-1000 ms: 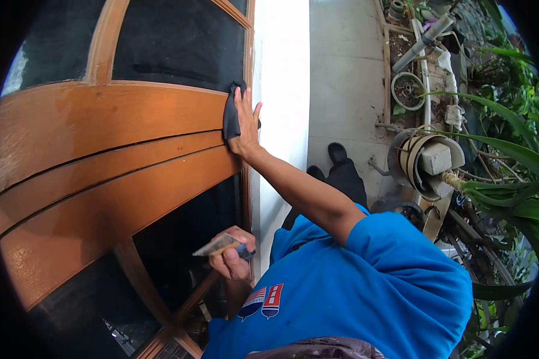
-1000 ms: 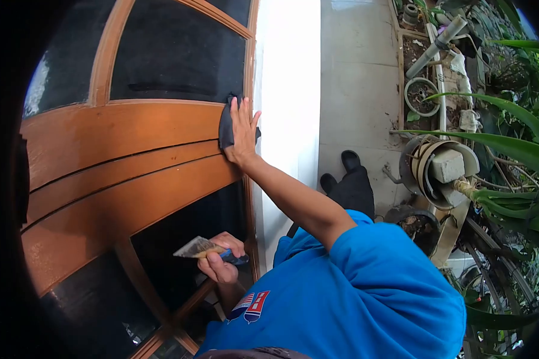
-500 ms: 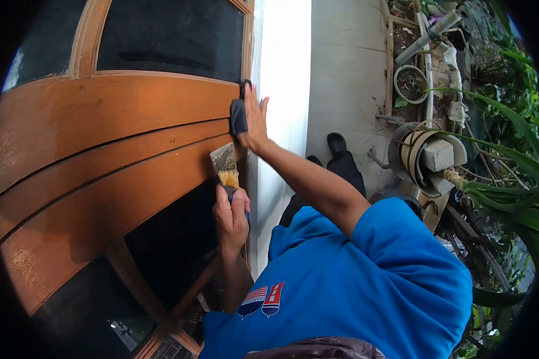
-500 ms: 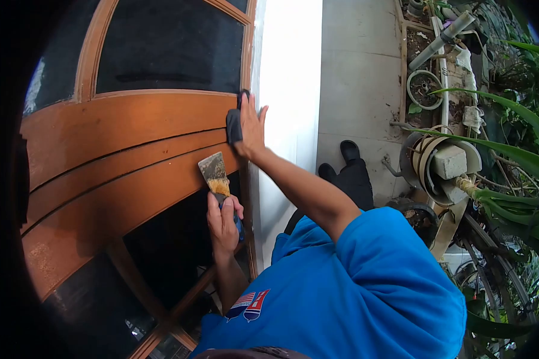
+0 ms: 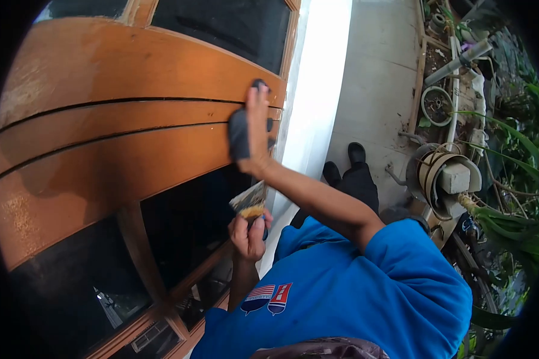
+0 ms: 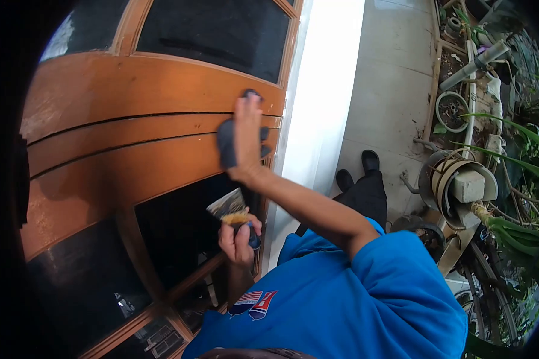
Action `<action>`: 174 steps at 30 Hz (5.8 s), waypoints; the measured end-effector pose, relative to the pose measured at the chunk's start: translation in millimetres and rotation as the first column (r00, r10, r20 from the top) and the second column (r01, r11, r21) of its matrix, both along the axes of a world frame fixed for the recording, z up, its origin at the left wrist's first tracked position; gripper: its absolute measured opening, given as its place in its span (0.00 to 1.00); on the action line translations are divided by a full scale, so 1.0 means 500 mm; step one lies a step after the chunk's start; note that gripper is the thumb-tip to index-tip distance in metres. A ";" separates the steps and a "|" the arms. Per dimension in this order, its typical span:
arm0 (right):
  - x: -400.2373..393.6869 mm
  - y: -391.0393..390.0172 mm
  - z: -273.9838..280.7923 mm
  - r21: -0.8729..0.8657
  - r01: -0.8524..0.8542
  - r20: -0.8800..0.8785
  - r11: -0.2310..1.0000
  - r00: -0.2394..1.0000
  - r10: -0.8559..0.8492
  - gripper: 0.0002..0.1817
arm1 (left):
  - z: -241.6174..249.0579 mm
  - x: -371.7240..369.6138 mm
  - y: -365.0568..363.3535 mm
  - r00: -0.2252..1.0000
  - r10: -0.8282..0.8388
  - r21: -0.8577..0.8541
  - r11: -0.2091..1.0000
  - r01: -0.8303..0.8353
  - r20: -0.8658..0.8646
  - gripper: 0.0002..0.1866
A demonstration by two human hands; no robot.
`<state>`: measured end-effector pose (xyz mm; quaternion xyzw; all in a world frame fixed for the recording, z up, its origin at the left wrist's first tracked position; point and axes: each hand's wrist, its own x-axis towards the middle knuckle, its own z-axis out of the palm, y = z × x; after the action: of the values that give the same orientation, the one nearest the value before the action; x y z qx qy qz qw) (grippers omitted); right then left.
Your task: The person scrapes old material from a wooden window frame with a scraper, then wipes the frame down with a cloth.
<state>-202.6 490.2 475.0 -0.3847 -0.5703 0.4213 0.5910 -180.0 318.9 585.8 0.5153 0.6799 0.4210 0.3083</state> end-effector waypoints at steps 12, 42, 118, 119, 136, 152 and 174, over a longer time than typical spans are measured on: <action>0.012 -0.045 -0.104 0.213 -0.025 0.201 0.977 0.979 -0.018 0.42 | 0.035 0.009 -0.017 0.982 0.067 0.369 0.920 -0.129 0.175 0.11; 0.193 -0.093 -0.122 -0.423 -0.659 -0.494 0.622 0.743 0.452 0.19 | -0.107 0.009 -0.007 0.967 0.101 0.015 0.994 -0.107 0.234 0.18; 0.251 -0.105 -0.113 -0.494 -0.324 -0.070 0.807 0.940 0.335 0.26 | -0.252 -0.041 0.186 0.981 -0.041 -0.425 0.904 -0.043 -0.187 0.23; 0.244 -0.103 -0.114 -0.496 -0.332 -0.070 0.803 0.936 0.344 0.26 | -0.255 -0.045 0.189 0.993 0.015 -0.398 0.915 -0.061 -0.119 0.24; 0.223 -0.094 -0.101 -0.535 -0.334 -0.042 0.776 0.928 0.370 0.28 | -0.237 -0.031 0.192 0.964 -0.027 -0.330 0.942 -0.064 -0.264 0.25; 0.220 -0.061 -0.110 -0.550 -0.276 -0.031 0.788 0.950 0.311 0.27 | -0.224 -0.026 0.232 0.985 -0.036 -0.336 0.942 -0.023 -0.168 0.26; 0.281 -0.108 -0.156 -0.251 -0.830 -0.912 0.498 0.375 0.165 0.19 | -0.213 -0.024 0.161 0.979 -0.203 -0.087 0.975 0.203 0.007 0.22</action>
<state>-62.0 436.3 397.2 -0.1251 -0.1309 0.8948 0.4082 -191.9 399.6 479.4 0.5685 0.6416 0.3568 0.3712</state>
